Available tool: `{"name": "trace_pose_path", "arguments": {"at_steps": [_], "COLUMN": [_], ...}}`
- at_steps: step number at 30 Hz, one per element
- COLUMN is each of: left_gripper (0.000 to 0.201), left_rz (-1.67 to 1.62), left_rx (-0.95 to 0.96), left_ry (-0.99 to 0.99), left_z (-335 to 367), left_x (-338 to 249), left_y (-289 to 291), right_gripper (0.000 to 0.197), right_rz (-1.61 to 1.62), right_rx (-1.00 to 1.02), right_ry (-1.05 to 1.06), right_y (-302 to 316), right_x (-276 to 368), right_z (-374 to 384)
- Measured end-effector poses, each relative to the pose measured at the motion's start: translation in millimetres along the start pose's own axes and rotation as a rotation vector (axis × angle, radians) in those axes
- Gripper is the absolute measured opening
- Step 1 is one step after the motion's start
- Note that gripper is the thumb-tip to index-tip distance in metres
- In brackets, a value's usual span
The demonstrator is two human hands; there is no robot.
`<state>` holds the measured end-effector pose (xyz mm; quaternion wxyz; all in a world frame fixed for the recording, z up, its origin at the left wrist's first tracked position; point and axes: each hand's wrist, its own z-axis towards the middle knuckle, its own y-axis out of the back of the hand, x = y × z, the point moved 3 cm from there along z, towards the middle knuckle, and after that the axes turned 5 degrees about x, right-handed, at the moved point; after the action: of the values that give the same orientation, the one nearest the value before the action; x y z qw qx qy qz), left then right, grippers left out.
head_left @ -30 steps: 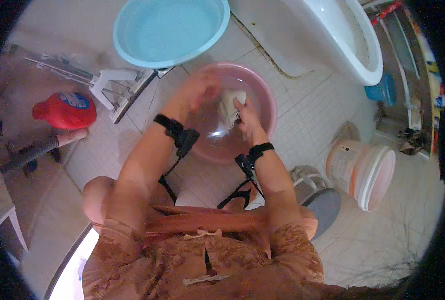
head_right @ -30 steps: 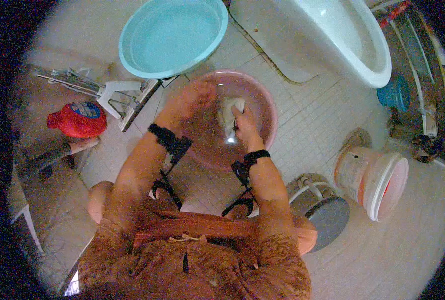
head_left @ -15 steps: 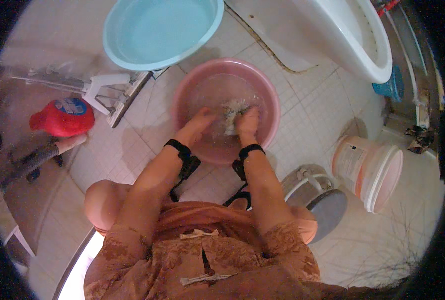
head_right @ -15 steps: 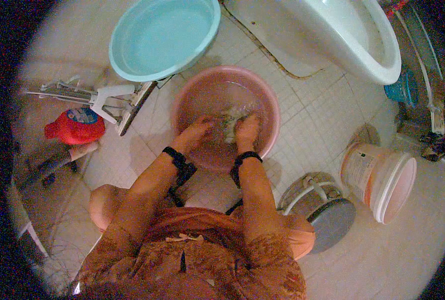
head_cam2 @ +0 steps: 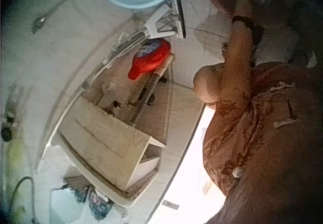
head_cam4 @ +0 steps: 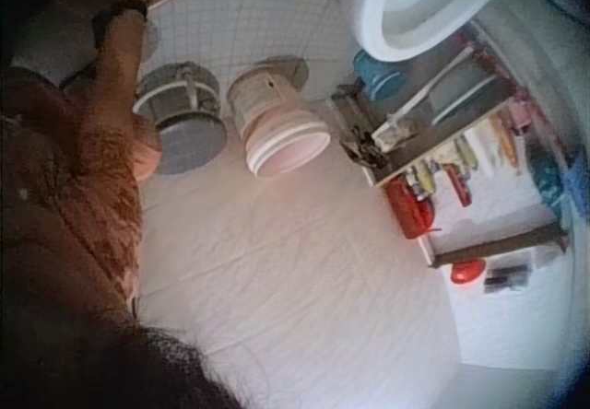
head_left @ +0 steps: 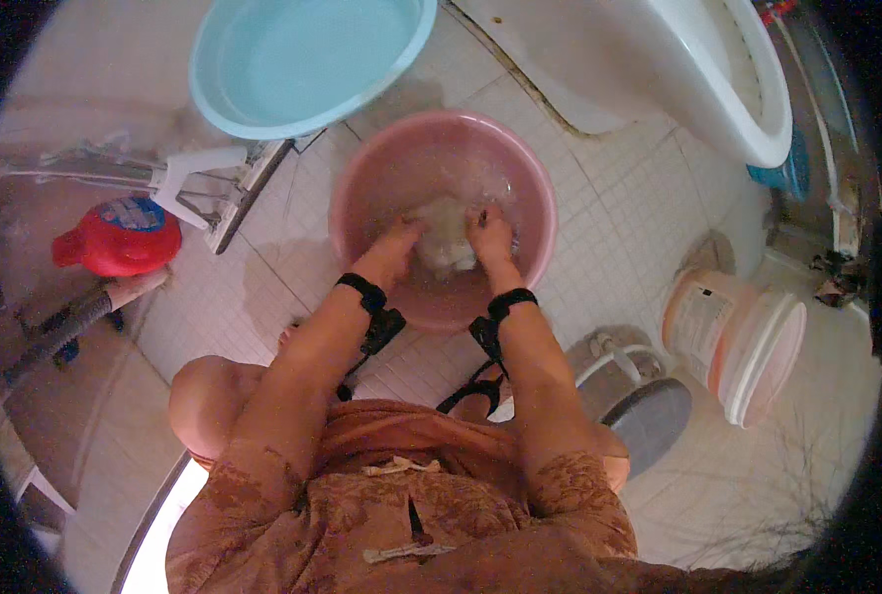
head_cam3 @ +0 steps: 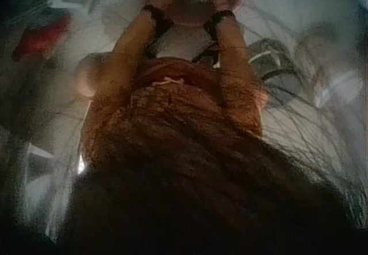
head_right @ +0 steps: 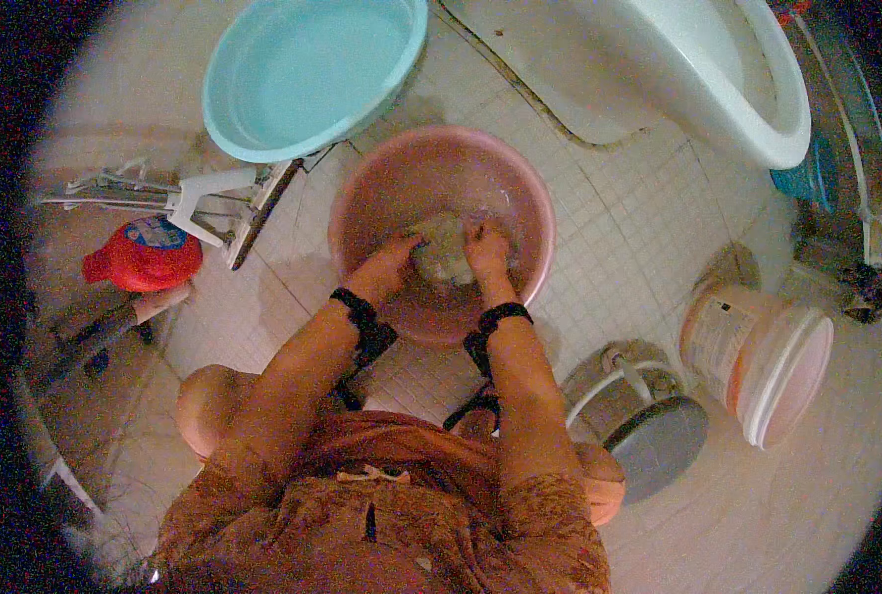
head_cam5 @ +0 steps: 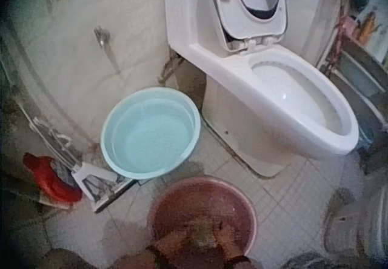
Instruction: The person wipes the floor and toilet base with a cloth, then squats to wash the cloth in a pink basin. They stand to organize items on the sink counter, handling a hairbrush, a small tube, and a pink box, placing them into a wire rack.
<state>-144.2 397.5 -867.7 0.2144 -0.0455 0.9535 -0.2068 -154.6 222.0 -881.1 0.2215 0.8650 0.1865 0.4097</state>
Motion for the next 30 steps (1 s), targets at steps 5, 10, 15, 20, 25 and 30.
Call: {"name": "trace_pose_path", "arguments": {"at_steps": [5,10,15,20,25,30], "left_gripper": [0.041,0.035,0.035,0.034,0.034,0.049], "left_rz": [0.474,0.671,0.387,-0.009,-0.209,-0.137], "left_rx": [0.122,0.381,0.256,0.185,0.147,-0.037], "left_ry": [-0.256,-0.471,-0.299,-0.114,0.006,0.069], "left_z": [-28,-52,-45,-21,-27,-20], "left_x": [-17,-23,-24,-18,-19,-18], "left_y": [-13,-26,-15,-29,-25,11], "right_gripper": [0.046,0.041,0.021,0.027,0.032,0.037], "right_rz": [-0.064,0.148,0.028,-0.618,-0.433,-0.681], "right_rx": [-0.065,0.194,0.122,0.092,-0.199,0.058], "right_ry": [0.143,0.318,0.384,0.316,0.020,-0.006], "right_y": [-16,-41,-25,-19,10,-7], "right_x": [22,87,127,98,22,14], "right_z": [-14,-56,-78,-49,-11,7]}}
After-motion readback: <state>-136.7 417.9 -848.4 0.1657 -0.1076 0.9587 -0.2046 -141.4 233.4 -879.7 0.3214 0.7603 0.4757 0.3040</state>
